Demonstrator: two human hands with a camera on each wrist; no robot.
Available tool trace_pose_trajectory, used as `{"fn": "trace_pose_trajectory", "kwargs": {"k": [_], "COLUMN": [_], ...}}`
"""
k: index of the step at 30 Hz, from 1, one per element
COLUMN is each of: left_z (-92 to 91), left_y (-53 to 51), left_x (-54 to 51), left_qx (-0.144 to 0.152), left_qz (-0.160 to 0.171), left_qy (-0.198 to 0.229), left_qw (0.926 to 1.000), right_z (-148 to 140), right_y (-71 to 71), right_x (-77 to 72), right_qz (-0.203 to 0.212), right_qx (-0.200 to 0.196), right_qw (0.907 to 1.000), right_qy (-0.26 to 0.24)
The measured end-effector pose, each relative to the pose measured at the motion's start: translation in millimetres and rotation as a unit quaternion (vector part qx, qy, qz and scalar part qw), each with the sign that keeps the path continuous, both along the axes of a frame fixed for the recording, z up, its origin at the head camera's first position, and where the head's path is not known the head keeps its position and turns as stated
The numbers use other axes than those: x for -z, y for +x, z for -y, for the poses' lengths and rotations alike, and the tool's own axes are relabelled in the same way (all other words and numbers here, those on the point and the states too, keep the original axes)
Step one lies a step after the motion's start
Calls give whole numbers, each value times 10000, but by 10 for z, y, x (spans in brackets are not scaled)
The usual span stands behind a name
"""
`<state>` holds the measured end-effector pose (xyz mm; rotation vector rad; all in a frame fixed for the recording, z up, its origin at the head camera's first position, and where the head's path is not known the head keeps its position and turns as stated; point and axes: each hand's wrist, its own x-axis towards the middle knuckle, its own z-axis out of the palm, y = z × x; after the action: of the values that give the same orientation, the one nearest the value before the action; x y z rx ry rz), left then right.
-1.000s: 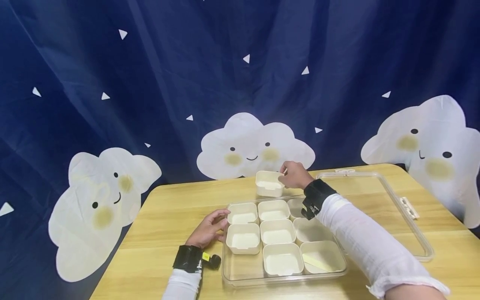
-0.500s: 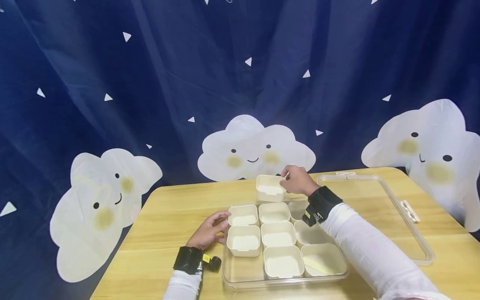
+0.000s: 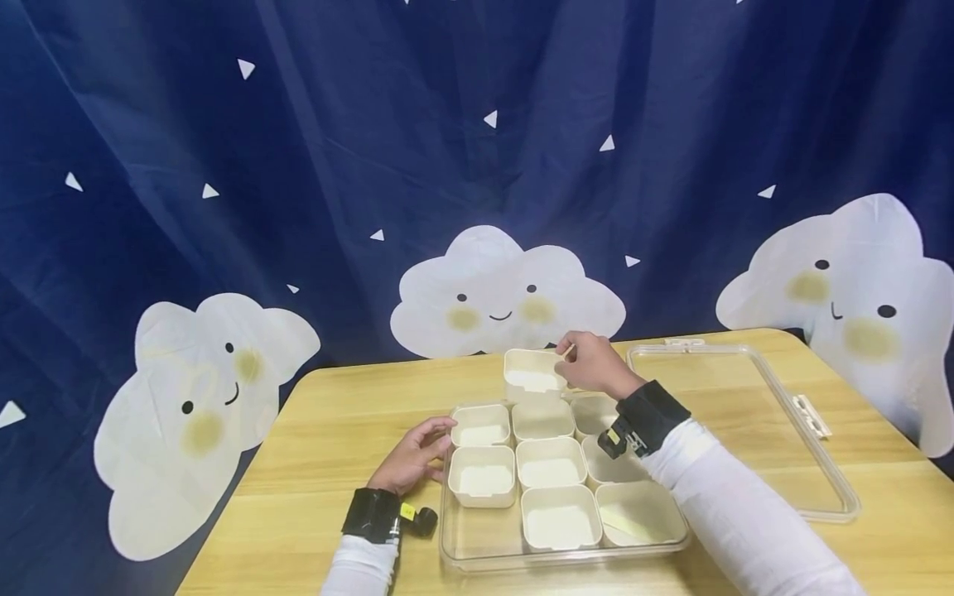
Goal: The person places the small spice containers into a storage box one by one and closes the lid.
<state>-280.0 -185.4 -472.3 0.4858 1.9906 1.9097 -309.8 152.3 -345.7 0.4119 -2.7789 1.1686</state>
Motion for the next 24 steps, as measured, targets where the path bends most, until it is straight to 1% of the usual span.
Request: {"fn": "trace_pose_trajectory", "kwargs": {"k": [3,7,10,18,24], "left_z": [2,-2,-3,-1,-1], "left_y": [9,25,25,11,7], "left_x": [-14,-32,-29,-18,-14], "left_qx": [-19,-20,-8,-28,12], "left_qz": [6,15,46,55,68], "left_qy": [3,21,50,20,79], "left_qw": [10000,10000,10000,10000,9999], "right_z": [1,3,2,24,23], "right_y": [39,98,149,245,305], "right_x": [-2,-7,-18,-29,-10], "right_qz": [27,197,252,222,178], "right_qx": [0,35,17,-170,-195], "right_qw": [10000,9997,9994,9990,9993], "right_qy": [-44,-145,-225,-341,-257]}}
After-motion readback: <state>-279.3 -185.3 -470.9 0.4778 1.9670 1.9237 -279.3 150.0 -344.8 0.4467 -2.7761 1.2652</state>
